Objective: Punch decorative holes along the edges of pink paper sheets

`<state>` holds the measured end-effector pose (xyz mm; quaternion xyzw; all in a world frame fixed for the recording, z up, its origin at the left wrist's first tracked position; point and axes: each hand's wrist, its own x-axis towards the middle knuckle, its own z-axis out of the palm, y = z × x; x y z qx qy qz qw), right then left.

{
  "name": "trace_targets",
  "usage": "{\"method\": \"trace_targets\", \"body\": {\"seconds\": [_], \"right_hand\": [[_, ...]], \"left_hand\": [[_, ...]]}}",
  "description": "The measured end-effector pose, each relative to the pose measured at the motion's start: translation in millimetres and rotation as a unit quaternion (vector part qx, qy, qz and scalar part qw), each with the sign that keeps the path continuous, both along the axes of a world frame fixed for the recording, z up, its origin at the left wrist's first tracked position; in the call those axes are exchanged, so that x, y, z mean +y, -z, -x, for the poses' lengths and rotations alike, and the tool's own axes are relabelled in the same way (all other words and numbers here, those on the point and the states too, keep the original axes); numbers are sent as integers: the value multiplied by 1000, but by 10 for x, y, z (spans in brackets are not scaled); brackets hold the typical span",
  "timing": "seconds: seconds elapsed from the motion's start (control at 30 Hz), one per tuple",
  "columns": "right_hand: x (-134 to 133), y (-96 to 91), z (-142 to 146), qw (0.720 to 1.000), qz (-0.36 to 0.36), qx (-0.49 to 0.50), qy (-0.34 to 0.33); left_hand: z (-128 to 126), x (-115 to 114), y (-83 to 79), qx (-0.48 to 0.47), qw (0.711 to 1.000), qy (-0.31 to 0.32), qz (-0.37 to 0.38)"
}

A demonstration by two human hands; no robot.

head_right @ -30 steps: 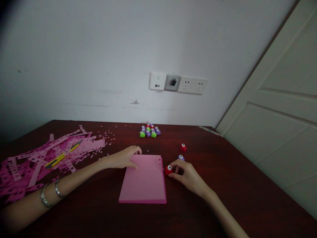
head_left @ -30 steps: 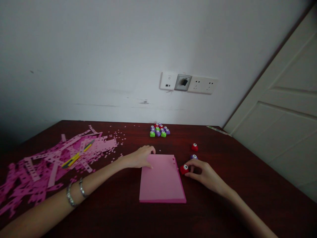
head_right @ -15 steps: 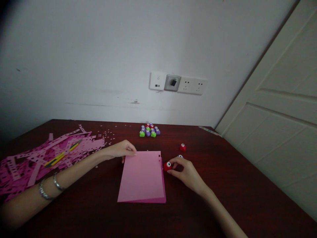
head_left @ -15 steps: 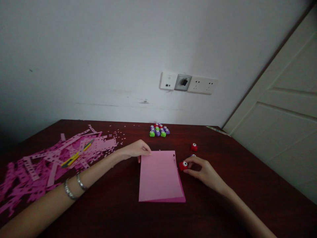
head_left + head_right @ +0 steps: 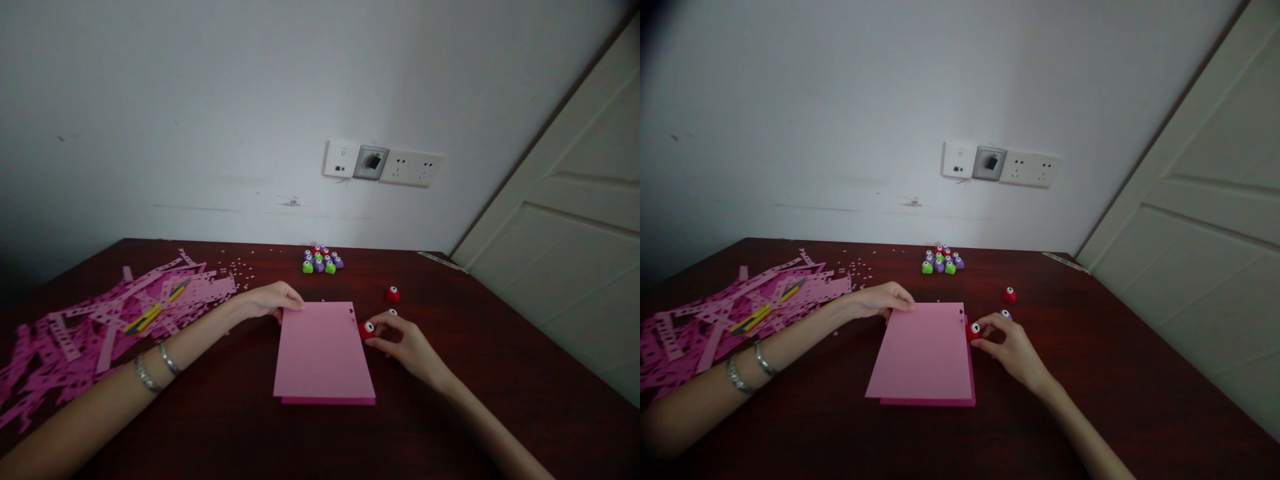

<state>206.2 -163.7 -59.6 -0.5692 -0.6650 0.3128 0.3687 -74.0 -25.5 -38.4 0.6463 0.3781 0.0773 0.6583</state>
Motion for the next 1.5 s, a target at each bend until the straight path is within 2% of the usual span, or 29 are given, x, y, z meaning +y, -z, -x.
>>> {"method": "trace_targets", "body": {"seconds": [1.07,1.5], "right_hand": [[-2,-34,-6,998,-45,-37,-10],[2,-38,-13,999,-37,-37,-16]], "left_hand": [[21,30,46,-8,1000,22,3],[14,22,40,-3,1000,20,3]]}}
